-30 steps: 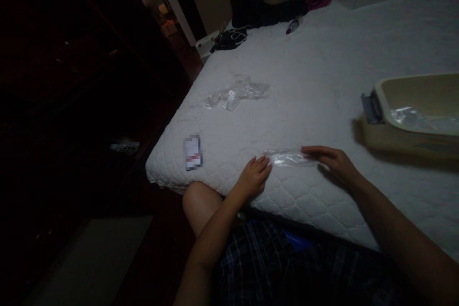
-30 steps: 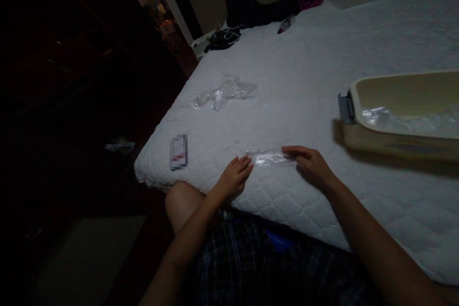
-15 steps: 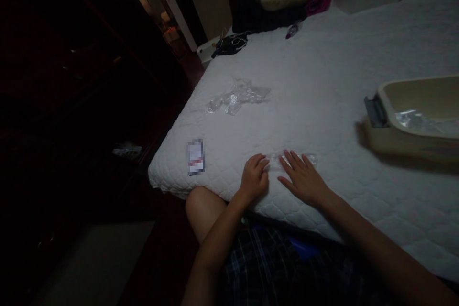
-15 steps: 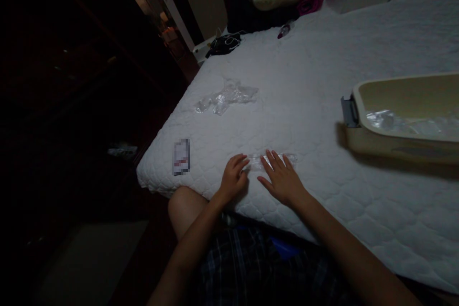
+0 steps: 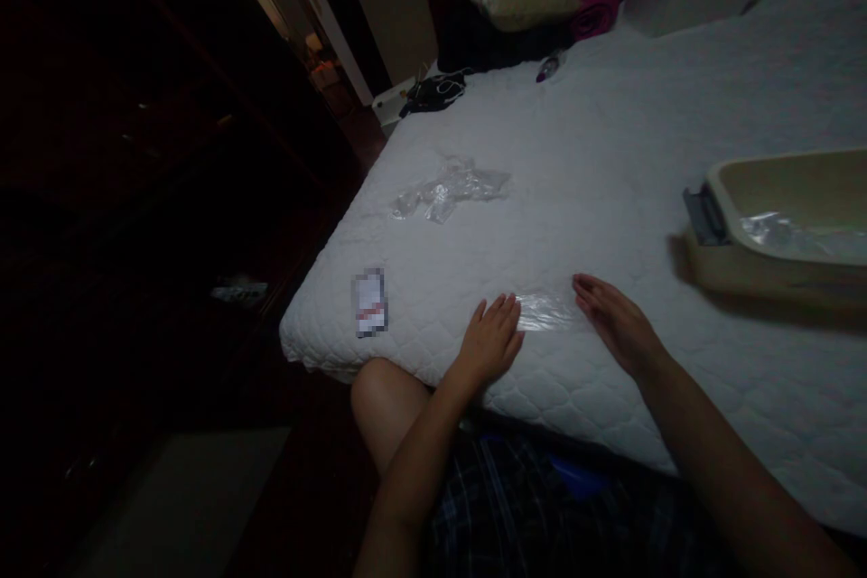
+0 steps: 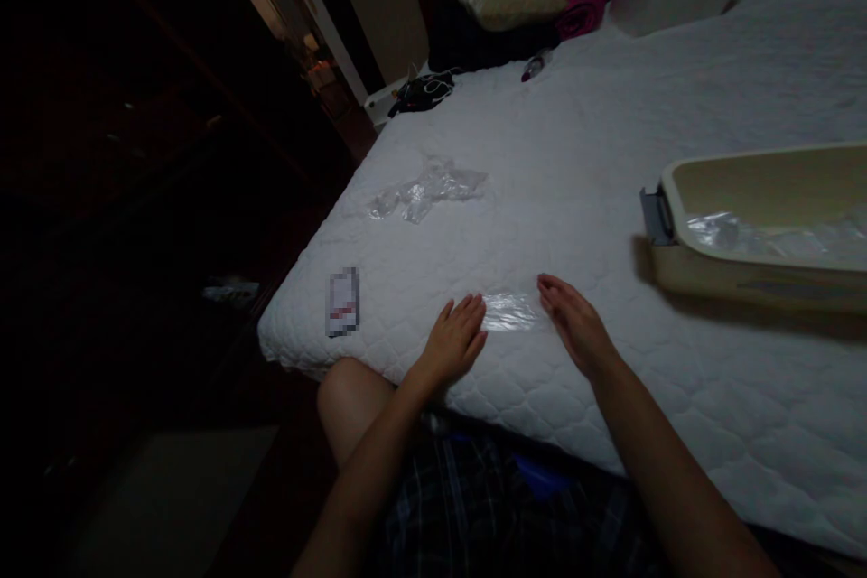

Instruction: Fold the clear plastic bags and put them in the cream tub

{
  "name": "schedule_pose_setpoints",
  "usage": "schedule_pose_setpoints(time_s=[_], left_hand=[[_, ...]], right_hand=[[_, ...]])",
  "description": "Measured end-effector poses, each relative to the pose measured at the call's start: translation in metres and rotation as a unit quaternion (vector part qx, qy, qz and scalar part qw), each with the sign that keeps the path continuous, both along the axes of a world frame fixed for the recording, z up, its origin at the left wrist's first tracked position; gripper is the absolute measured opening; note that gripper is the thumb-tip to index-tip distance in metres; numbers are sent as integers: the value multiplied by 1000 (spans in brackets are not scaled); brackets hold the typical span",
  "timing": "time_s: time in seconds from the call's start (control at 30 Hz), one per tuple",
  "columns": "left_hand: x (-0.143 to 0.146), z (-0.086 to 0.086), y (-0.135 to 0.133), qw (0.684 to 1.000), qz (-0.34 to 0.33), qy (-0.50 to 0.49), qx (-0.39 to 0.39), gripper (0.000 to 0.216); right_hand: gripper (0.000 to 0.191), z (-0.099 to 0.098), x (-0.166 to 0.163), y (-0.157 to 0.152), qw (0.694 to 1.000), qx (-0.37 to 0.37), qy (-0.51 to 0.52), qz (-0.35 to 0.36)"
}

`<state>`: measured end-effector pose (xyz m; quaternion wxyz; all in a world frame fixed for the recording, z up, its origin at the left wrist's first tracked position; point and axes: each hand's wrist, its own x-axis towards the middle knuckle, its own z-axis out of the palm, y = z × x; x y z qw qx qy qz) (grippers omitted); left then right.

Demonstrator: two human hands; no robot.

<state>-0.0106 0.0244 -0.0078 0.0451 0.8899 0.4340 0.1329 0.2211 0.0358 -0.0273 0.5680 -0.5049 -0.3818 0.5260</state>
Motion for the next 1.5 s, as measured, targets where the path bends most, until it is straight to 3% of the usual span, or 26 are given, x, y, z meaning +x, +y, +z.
schedule_pose_setpoints(time_s=[0.1, 0.17, 0.23, 0.3, 0.33, 0.43, 0.57, 0.73, 0.9, 1.1, 1.23, 1.5], left_hand=[[-3, 1, 0, 1000, -8, -29, 0, 40], [-4, 2, -1, 999, -15, -36, 3, 35], [-4, 1, -1, 999, -16, -31, 11, 33], [-3, 0, -3, 999, -6, -22, 29, 34], [-2, 0, -4, 999, 1, -17, 42, 35], [1, 1, -6, 996, 10, 5, 86, 38], [4, 0, -11, 988, -22, 32, 148, 43], [3, -11, -13, 967, -161, 4, 199, 33], [-7, -13, -3, 965, -84, -45, 244, 23], [-5, -13, 16, 981, -71, -82, 157, 25], [0, -19, 19, 982, -90, -117, 119, 23], [-1, -15, 20, 978, -35, -207, 12, 17]], right_hand=[[21, 2, 7, 9, 983, -35, 173, -52], [18, 2, 5, 7, 981, -11, 168, -98], [16, 2, -3, 0, 977, 49, 52, -198], [12, 3, -12, -11, 943, 122, -141, -276], [11, 4, -17, -16, 917, 158, -237, -281], [19, 5, -26, -25, 854, 258, -421, -161], [31, 1, -29, -18, 809, 303, -504, -1], [33, -11, -24, -13, 821, 311, -478, 34], [36, -13, -21, -16, 843, 319, -429, 51], [30, -9, -22, -14, 848, 301, -435, 30], [28, -8, -21, -14, 859, 277, -428, 52], [22, -5, -16, -16, 895, 207, -383, 97]])
